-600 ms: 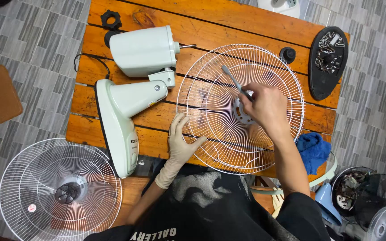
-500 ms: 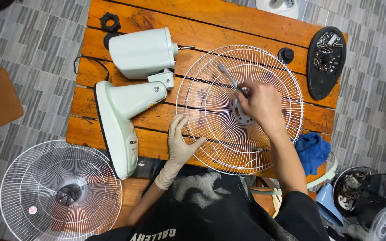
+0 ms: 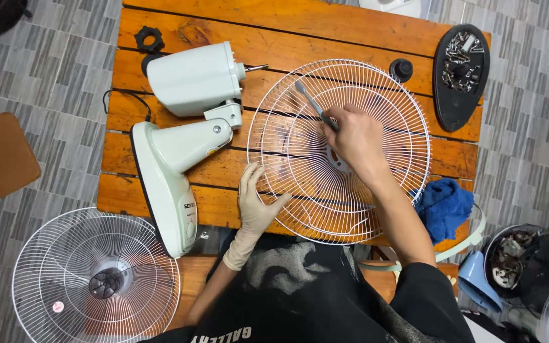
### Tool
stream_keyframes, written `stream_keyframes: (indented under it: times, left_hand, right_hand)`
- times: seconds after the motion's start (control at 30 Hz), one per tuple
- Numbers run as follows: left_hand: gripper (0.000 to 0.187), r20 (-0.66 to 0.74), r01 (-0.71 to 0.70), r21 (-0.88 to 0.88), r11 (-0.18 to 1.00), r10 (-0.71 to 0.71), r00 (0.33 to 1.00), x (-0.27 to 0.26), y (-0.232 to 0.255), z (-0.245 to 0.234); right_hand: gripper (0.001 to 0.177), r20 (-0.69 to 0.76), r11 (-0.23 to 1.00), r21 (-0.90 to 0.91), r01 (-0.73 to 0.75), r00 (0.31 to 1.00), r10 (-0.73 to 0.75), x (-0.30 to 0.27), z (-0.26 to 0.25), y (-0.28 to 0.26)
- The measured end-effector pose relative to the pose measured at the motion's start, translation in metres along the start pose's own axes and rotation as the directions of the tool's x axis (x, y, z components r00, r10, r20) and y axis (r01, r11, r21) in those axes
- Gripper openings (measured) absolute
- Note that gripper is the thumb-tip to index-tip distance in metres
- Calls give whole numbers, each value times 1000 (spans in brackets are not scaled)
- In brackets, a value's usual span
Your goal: Cleaning a fan grill using a small brush to remove dust
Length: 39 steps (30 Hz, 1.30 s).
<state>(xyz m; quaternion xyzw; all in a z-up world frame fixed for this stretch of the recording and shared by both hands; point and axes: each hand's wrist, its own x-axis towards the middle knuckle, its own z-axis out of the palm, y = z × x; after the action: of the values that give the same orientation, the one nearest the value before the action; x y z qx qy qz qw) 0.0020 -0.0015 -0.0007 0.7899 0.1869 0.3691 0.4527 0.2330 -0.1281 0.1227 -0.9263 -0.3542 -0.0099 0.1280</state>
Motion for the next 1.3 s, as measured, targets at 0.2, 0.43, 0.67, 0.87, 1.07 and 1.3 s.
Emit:
stream_keyframes:
  times: [0.2,0.43,0.67,0.87,1.07,1.3]
  left_hand:
    - [84,-6,-1,-15,1000,1,1000,-1,-1,1]
    - [85,-12,1,-7,1000,-2,1000,0,1,-1]
    - [85,-12,-20,-10,1000,20,1000,2,1,1]
    - [85,-4,-21,-14,1000,21,1000,-3,-4,2]
    - [85,-11,-12,-21,1000,12,1000,-2,-1,1]
    - [77,84,-31,38,999,28,996,6,21,-9]
  right_hand:
    - [17,60,998,18,-56,997,55,-23,-24,5]
    - [16,43,990,127,-60,998,55,2,-14,-7]
    - [17,-3,987,156,-32,999,33,1,-10,-2]
    - [20,35,983,150,-104,994,100,-29,-40,-1]
    - [22,13,989,125,-80,997,79,-14,-20,2]
    - [16,38,981,187,53,997,-61,34,-16,-7]
